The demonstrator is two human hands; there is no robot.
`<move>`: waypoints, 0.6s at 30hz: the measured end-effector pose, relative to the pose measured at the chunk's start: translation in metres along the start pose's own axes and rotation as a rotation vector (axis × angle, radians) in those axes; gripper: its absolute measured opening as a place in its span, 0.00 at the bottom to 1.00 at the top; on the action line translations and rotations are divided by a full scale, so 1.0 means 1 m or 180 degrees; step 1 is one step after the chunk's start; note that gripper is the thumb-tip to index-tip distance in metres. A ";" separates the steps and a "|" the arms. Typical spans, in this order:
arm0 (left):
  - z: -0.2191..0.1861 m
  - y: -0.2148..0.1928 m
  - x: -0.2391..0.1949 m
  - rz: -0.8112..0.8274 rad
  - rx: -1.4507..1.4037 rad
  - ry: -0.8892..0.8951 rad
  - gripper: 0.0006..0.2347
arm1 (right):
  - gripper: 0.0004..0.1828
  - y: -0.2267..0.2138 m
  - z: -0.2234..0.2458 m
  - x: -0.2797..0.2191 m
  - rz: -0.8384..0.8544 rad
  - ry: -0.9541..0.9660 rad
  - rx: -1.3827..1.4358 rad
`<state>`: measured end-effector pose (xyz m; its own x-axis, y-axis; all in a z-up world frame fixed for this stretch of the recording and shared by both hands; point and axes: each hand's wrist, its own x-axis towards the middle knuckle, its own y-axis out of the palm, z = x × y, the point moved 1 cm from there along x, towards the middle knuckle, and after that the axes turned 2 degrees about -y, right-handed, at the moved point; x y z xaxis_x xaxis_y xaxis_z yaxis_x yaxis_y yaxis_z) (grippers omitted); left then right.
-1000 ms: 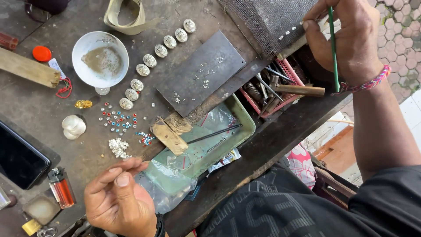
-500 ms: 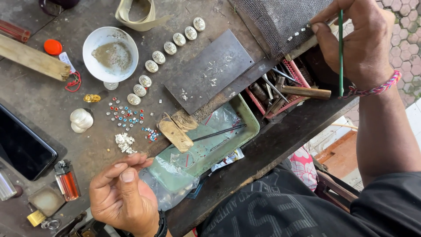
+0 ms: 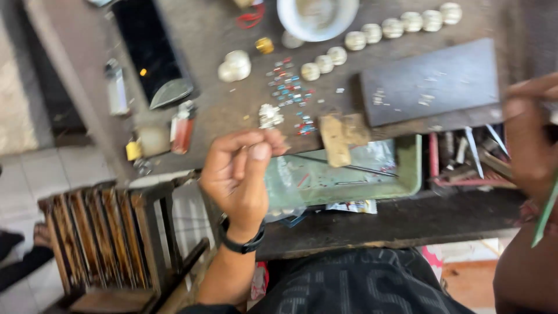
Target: The person paints small white beads with a fine brush, dipping the brush into a bowl of liquid and applying it to each bead individually. They place the finished beads onto a metal sheet on the table.
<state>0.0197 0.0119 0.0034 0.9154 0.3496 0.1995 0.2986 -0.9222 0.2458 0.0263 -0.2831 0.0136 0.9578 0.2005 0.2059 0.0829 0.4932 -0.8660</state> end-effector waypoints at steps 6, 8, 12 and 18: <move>-0.003 -0.011 0.007 -0.0251 -0.0163 -0.0067 0.02 | 0.06 0.051 0.078 0.046 0.0001 -0.0815 0.0671; -0.003 -0.014 0.008 -0.0281 -0.0228 -0.0009 0.02 | 0.05 0.069 0.097 0.057 0.0002 -0.1770 0.0932; -0.006 -0.018 0.010 -0.0363 -0.0271 0.0103 0.03 | 0.05 0.092 0.119 0.065 0.0101 -0.2017 0.0631; -0.006 -0.021 0.010 -0.0422 -0.0323 -0.0080 0.03 | 0.05 0.108 0.139 0.074 0.0263 -0.2310 0.0260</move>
<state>0.0211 0.0363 0.0063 0.8766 0.4618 0.1355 0.3897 -0.8463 0.3632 0.0675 -0.0974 -0.0009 0.5344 0.7358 0.4159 -0.0294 0.5080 -0.8609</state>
